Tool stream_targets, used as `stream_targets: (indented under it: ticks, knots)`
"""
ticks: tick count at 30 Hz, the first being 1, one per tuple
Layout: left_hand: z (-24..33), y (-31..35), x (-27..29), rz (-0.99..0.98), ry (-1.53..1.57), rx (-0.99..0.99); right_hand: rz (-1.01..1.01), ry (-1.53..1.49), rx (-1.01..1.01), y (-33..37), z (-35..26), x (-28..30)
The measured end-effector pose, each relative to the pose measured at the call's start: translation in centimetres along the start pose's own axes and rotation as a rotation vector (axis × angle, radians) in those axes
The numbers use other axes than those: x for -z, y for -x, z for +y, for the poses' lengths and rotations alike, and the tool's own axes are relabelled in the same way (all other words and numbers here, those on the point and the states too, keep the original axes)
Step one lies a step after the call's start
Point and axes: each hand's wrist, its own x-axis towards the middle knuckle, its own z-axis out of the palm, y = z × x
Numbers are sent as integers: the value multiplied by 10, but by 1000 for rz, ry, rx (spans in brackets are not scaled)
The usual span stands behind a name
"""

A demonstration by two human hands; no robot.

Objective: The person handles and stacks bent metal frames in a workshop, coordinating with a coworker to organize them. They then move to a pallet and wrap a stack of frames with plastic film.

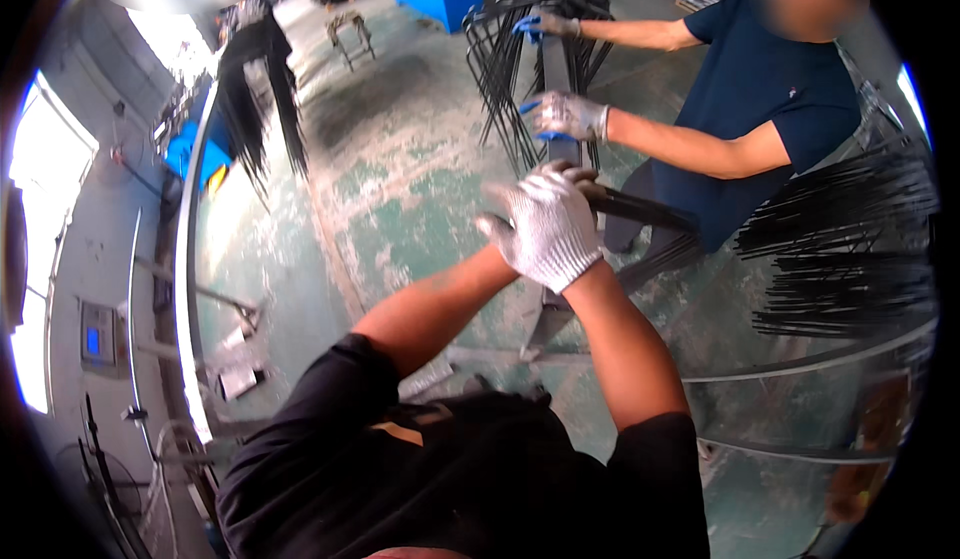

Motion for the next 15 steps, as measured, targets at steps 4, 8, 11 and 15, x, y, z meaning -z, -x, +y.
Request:
stream_targets:
  ticks: [4,8,11,15]
  knots:
    - [-1,17,26,43,-143,86,66,-252,92,-9,-13,-1]
    - [13,5,8,55,-162,79,112,-297,49,3,-4,3]
    - [13,8,10,45,-206,90,115,-303,125,1,-3,3]
    - [7,18,19,94,-147,112,125,-379,151,-5,-16,-1]
